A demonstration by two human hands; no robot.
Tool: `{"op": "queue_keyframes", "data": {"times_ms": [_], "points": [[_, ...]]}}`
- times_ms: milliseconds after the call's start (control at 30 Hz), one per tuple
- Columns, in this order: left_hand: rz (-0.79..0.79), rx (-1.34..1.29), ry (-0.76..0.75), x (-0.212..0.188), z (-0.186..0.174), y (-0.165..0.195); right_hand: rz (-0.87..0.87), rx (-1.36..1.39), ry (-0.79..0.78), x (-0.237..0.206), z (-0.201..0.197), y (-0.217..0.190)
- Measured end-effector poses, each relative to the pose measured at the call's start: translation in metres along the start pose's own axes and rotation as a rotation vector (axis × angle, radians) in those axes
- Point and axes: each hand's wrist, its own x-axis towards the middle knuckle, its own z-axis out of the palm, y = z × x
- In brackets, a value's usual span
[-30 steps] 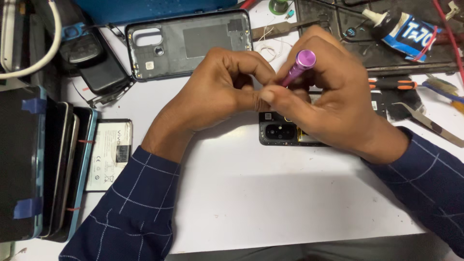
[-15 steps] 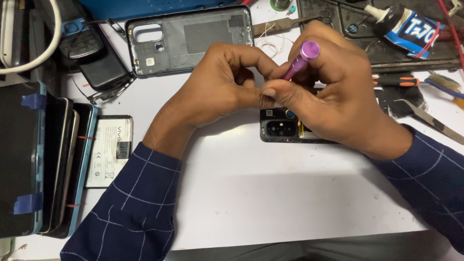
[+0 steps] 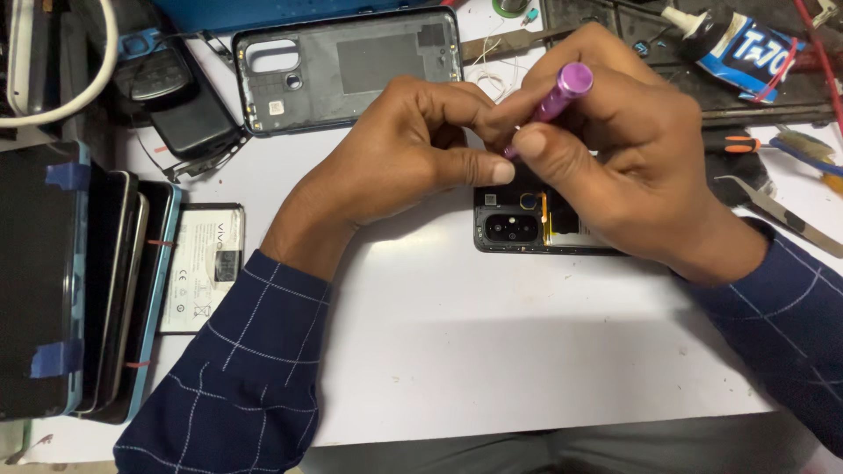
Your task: The person repairs a disassembled smartphone on a workbench. They use a purple pry tool and screwdriver to work around the exposed battery, detach a small internal component board, handle it with tweezers and fingers, and finally apply liquid from a spray bottle to clean the small board.
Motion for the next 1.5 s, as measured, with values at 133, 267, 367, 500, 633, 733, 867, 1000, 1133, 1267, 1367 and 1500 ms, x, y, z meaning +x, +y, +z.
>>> {"op": "queue_keyframes", "data": {"times_ms": [133, 267, 367, 500, 633, 733, 867, 1000, 1133, 1267, 1367, 1500], "points": [[-0.029, 0.076, 0.036, 0.001, 0.001, 0.004, -0.022, -0.100, 0.026, 0.000, 0.001, 0.005], [-0.081, 0.145, 0.050, 0.002, 0.002, 0.009, -0.065, -0.209, 0.051, -0.002, 0.001, 0.011], [-0.076, 0.141, 0.053, 0.001, 0.002, 0.009, -0.121, -0.274, 0.042, -0.003, 0.001, 0.015], [0.027, 0.111, 0.029, 0.001, 0.002, 0.005, 0.016, -0.187, 0.052, -0.001, 0.004, 0.019], [0.029, 0.025, -0.007, 0.000, -0.001, 0.002, -0.081, -0.245, 0.053, 0.002, 0.008, 0.014], [0.007, -0.033, -0.004, 0.000, -0.002, 0.002, -0.096, -0.235, 0.035, 0.005, 0.009, 0.004], [0.000, 0.066, 0.032, 0.000, -0.003, -0.001, -0.010, 0.072, 0.009, 0.003, 0.003, -0.013], [0.073, 0.088, 0.005, 0.001, -0.004, -0.003, 0.115, 0.135, -0.028, 0.005, 0.001, -0.015], [0.055, 0.055, 0.012, 0.001, -0.004, -0.001, 0.035, -0.025, -0.029, 0.006, 0.003, -0.008], [0.067, 0.062, 0.009, -0.001, -0.003, 0.000, -0.129, -0.162, -0.050, 0.005, 0.003, -0.004], [0.040, 0.032, 0.010, -0.002, -0.004, 0.000, -0.097, -0.122, -0.044, 0.003, 0.003, -0.002], [-0.007, 0.114, 0.041, -0.001, -0.004, 0.000, -0.073, -0.123, -0.012, 0.001, 0.004, 0.002]]}}
